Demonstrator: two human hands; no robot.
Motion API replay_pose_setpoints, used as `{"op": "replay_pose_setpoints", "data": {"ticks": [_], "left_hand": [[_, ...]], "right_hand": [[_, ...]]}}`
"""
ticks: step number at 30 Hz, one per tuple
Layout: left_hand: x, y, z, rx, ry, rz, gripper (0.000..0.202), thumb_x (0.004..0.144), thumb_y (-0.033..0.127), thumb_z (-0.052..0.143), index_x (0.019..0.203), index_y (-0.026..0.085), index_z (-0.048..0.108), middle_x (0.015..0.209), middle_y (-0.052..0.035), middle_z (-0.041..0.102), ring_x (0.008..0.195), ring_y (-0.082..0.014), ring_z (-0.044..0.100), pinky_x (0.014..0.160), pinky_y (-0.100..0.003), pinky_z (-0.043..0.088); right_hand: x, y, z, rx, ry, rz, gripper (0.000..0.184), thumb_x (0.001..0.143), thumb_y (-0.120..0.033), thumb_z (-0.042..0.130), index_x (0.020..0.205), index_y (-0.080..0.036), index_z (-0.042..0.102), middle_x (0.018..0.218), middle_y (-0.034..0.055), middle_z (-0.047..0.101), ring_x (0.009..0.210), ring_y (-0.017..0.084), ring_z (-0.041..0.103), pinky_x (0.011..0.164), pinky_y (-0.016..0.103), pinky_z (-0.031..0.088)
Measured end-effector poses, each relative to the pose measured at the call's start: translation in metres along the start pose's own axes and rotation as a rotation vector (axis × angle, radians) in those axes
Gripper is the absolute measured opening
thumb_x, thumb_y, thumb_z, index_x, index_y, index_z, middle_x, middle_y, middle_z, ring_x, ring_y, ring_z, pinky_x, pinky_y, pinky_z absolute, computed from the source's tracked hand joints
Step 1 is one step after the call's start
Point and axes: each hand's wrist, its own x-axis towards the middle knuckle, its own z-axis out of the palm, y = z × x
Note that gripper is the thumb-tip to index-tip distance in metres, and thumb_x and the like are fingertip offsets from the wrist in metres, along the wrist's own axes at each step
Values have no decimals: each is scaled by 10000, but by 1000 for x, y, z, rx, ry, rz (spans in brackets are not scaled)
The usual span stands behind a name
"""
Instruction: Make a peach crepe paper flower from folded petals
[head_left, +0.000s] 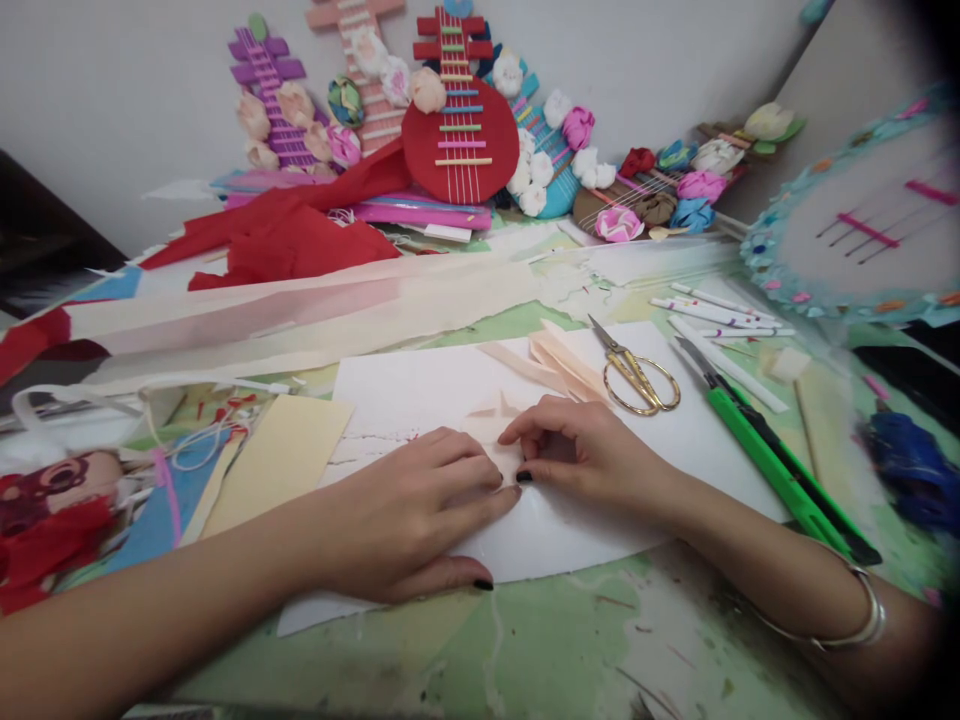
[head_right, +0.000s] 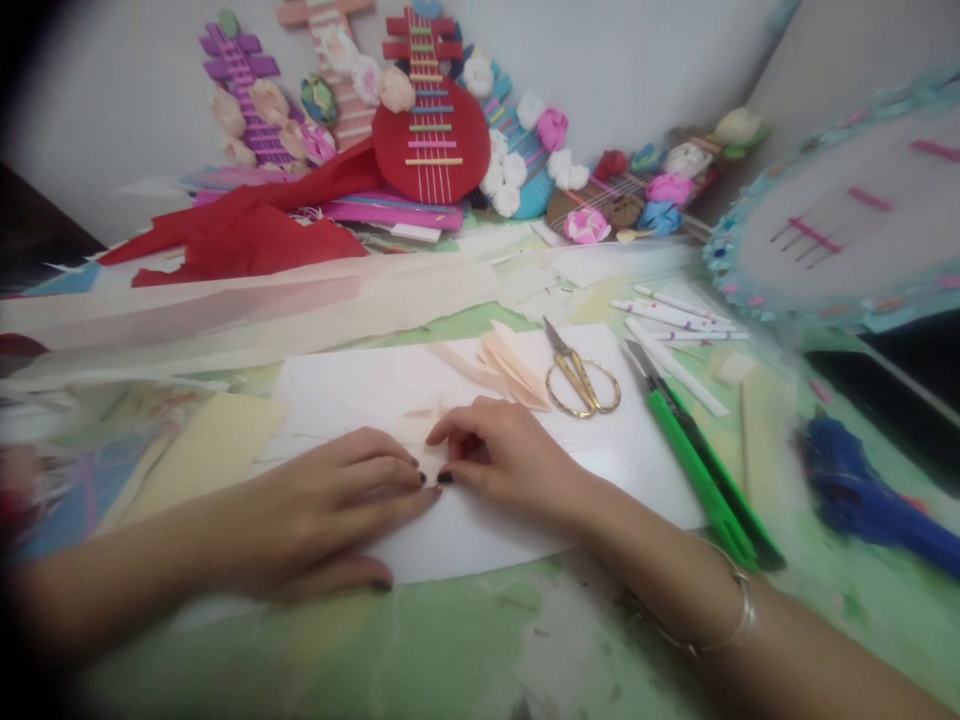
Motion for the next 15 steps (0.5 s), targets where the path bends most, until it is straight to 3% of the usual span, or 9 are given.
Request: {"op": "replay_pose_setpoints", "data": {"ticks": [12, 15], "left_hand": [[1, 3, -1, 10, -35, -15, 457, 892, 388, 451, 1248, 101, 447, 1032, -141, 575, 1010, -275, 469, 883, -438, 408], [1, 3, -1, 15, -25, -17, 453, 893, 396, 444, 1242, 107, 451, 1018, -140, 578, 1007, -274, 473, 882, -438, 407]], "right_hand": [[2, 2, -5, -177, 66, -119, 187, 764, -74, 573, 916, -171, 623, 699, 1, 556, 689, 136, 491, 655, 264, 368], [-1, 2, -4, -171, 45, -134, 205, 771, -130, 604, 970, -176, 601, 761, 14, 551, 750, 153, 491, 699, 284, 369]]}}
